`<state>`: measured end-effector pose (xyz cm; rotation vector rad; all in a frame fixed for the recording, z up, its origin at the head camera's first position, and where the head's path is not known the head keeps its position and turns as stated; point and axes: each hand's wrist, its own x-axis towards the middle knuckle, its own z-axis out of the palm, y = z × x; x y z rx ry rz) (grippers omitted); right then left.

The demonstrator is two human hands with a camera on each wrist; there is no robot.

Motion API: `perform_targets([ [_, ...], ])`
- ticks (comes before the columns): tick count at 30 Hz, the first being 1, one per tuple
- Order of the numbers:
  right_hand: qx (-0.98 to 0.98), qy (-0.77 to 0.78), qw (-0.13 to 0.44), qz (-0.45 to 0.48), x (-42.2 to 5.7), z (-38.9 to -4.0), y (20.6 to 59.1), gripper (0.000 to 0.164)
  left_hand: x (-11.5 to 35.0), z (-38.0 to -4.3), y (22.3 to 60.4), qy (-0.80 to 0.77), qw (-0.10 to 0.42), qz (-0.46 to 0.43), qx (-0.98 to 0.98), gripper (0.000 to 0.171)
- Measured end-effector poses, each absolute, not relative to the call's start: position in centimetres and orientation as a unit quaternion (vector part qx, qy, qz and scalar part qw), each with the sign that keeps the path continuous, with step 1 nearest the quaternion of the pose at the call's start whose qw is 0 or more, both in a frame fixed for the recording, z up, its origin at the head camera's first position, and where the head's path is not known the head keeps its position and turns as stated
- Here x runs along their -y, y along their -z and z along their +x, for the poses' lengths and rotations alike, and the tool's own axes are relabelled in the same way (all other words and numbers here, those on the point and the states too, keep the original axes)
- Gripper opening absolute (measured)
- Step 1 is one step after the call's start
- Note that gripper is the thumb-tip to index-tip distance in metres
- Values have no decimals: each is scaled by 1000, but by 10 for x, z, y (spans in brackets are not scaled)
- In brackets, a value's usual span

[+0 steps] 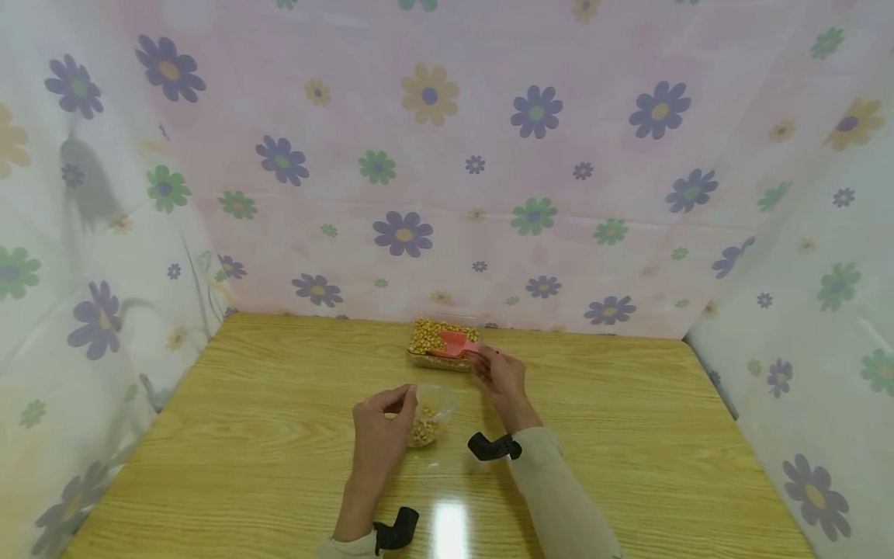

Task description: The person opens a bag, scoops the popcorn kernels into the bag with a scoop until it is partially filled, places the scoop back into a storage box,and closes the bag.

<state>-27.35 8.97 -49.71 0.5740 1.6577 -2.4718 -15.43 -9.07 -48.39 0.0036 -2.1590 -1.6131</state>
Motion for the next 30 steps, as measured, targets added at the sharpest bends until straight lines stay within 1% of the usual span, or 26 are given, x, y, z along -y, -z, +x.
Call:
perform_targets([
  [4,-536,820,41,197,-88,-270,498,33,90,-153,484,586,219,5,780,17],
  [7,-514,832,41,204,-88,-269,501,33,90,-153,484,586,220,7,780,17],
  [18,-430,879,65,198,-88,-264,506,35,90,-152,485,579,229,0,783,16],
  [21,-391,898,68,190,-89,-262,506,30,89,-153,486,577,231,-2,784,15],
  [26,-341,921,72,174,-95,-257,508,16,89,-153,486,570,236,-10,787,14],
  [28,-330,927,75,162,-97,-255,509,16,89,-153,486,569,236,-12,788,15],
  [30,-318,933,79,150,-100,-252,511,19,89,-153,485,571,234,-12,786,15],
])
